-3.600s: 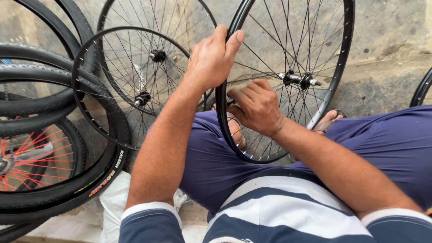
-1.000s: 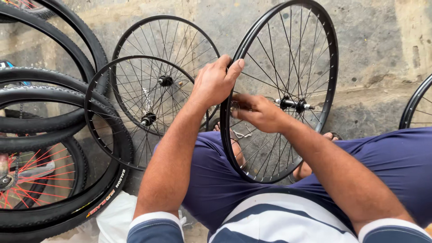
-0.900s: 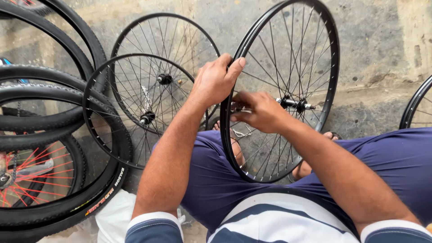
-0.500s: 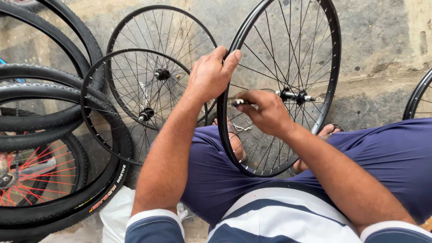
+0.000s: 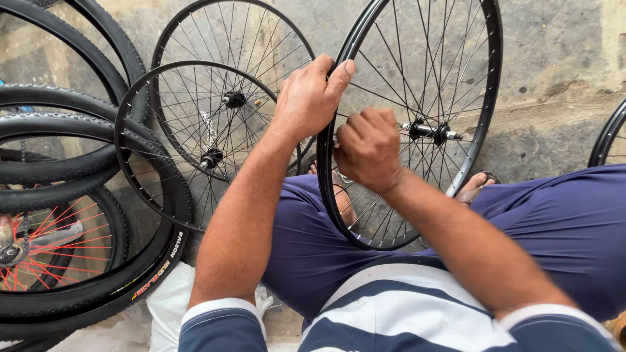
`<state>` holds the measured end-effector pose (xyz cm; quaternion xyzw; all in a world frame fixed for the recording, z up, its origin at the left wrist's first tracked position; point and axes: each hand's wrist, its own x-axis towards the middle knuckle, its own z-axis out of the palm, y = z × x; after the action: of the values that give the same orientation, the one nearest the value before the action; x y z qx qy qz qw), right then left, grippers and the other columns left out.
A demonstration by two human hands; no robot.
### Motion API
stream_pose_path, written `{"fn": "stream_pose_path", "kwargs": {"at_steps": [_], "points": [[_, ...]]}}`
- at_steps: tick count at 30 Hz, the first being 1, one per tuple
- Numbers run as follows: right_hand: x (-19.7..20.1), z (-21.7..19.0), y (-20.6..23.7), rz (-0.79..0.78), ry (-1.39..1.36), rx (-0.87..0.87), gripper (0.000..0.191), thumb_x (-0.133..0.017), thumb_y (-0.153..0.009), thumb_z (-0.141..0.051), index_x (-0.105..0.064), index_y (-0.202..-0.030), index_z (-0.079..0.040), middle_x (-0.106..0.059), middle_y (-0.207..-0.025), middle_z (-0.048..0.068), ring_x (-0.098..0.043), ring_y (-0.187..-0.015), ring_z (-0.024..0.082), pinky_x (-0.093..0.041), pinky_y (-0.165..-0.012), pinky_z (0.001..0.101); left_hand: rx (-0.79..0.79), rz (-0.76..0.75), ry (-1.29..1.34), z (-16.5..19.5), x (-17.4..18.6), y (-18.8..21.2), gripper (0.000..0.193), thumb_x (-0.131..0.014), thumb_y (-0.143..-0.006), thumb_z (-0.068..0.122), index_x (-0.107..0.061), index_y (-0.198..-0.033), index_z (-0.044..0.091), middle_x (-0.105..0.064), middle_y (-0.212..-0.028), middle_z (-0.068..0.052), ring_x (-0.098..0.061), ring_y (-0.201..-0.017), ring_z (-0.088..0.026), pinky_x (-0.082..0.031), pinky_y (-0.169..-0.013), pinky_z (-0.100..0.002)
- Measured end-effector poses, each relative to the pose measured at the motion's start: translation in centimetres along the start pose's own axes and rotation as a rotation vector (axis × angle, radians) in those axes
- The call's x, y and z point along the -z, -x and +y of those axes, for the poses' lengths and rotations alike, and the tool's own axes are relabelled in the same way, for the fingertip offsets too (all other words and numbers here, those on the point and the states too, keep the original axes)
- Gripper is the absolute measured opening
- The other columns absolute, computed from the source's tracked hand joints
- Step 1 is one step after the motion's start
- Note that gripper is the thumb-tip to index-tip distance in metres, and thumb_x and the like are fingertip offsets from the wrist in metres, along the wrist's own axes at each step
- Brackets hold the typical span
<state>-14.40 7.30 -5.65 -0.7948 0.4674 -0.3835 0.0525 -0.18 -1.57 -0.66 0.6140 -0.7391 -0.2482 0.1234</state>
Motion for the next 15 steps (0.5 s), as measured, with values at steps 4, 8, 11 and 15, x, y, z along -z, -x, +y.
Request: {"fn": "stream_pose_path", "kwargs": {"at_steps": [4, 8, 11, 15], "points": [[0.3, 0.2, 0.5, -0.039, -0.114, -0.047, 0.022, -0.083, -0.077, -0.020, -0.066, -0.081, -0.007, -0.064, -0.079, 0.010, -0.065, -0.077, 0.031, -0.050, -0.071, 0.0471, -0.045, 0.033, 0.053, 0.0, 0.1, 0.2, 0.053, -0.050, -0.101, 0.058, -0.063, -0.094, 0.006, -0.070, -0.081, -0.016, -0.067, -0.086, -0.040, -0.049, -0.076, -0.051], [1.5, 2.1, 1.0, -0.248, -0.607, -0.333, 0.026, -0.077, -0.087, -0.025, -0.071, -0.101, -0.005, -0.072, -0.090, 0.009, -0.072, -0.083, 0.022, -0.056, -0.074, 0.0385, -0.061, 0.029, 0.051, -0.1, 0.3, 0.3, 0.054, -0.051, -0.102, 0.057, -0.064, -0.096, 0.005, -0.069, -0.081, -0.017, -0.067, -0.087, -0.041, -0.049, -0.076, -0.051], [1.7, 3.0, 0.4, -0.451, -0.787, -0.451, 0.033, -0.074, -0.091, -0.024, -0.070, -0.118, -0.005, -0.077, -0.098, 0.011, -0.074, -0.086, 0.019, -0.057, -0.078, 0.0359, -0.026, -0.006, 0.074, 0.0, 0.4, 0.3, 0.054, -0.050, -0.101, 0.058, -0.064, -0.099, 0.006, -0.069, -0.079, -0.016, -0.068, -0.086, -0.039, -0.050, -0.077, -0.050], [1.8, 3.3, -0.9, -0.640, -0.756, -0.413, 0.048, -0.077, -0.085, -0.026, -0.066, -0.126, -0.003, -0.076, -0.092, 0.016, -0.072, -0.081, 0.025, -0.056, -0.076, 0.0384, 0.004, -0.017, 0.048, 0.1, 0.3, 0.2, 0.054, -0.051, -0.099, 0.059, -0.063, -0.095, 0.007, -0.070, -0.083, -0.016, -0.067, -0.086, -0.039, -0.050, -0.074, -0.051]]}}
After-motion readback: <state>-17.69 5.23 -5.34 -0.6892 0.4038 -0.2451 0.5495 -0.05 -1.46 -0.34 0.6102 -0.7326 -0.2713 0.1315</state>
